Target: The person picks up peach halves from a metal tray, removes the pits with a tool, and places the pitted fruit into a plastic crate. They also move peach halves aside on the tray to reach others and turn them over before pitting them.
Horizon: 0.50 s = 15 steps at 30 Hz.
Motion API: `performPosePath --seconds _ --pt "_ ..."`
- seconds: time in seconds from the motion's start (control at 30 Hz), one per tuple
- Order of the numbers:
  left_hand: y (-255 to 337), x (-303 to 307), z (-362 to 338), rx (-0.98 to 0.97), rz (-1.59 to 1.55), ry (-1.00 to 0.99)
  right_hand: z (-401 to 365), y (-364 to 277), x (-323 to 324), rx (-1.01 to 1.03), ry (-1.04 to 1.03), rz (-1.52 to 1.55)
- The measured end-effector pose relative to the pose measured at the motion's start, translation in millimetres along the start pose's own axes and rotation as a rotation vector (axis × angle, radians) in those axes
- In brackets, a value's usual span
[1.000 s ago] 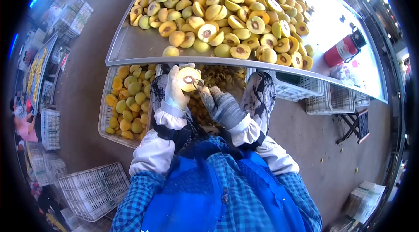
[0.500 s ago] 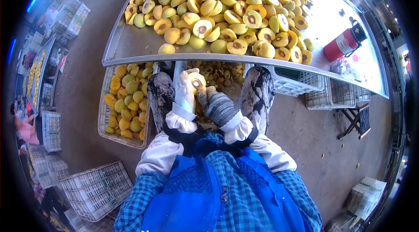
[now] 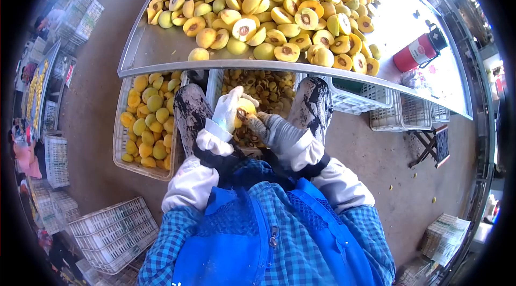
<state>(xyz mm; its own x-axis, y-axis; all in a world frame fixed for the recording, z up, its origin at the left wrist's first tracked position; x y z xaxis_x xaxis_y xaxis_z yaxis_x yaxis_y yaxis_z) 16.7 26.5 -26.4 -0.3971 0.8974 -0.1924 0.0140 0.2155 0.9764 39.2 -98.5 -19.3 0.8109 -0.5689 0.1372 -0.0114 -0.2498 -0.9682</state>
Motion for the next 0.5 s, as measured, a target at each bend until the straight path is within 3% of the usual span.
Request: performPosePath --seconds 0.1,0.23,0.27,0.33,0.4,0.43,0.5 --pt "-5.7 -3.2 1.9 0.129 0.109 -0.171 -9.7 -4.9 10.8 -0.349 -0.138 -0.170" --pt "-15.5 3.1 1.8 0.254 0.437 -0.319 -3.9 28.3 -3.4 -0.101 -0.157 -0.142" --pt "-18.4 8.1 -1.3 0.341 0.517 -0.340 -4.0 33.5 -6.1 -0.151 -0.209 -0.089" --pt "-1.2 4.7 -10.0 0.223 0.431 -0.340 -6.1 32.4 -8.2 -0.251 -0.303 0.019" --pt "-7.8 9.0 -16.7 0.228 0.113 -0.270 -8.8 28.3 -5.4 -0.349 -0.262 0.070" --pt "14.4 7.2 -19.5 0.010 0.187 -0.158 -5.8 31.1 -7.7 -0.323 -0.234 0.119" --pt "1.3 7.3 -20.1 -0.276 -0.016 0.106 -0.9 34.4 -12.6 -0.266 -0.183 0.214"
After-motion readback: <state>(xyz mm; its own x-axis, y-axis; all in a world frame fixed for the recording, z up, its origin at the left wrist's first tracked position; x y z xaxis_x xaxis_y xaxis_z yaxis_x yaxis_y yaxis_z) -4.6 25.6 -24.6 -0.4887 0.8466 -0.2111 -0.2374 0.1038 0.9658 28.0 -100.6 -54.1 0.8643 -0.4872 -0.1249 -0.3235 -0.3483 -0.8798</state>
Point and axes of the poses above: each hand's wrist, its own z-axis towards the middle knuckle, its own x-axis out of the back of the hand, y = z × x, the point moved 5 cm from there along z, towards the middle knuckle, and after that the axes turned 11 degrees about -x, right-handed, at the moved point
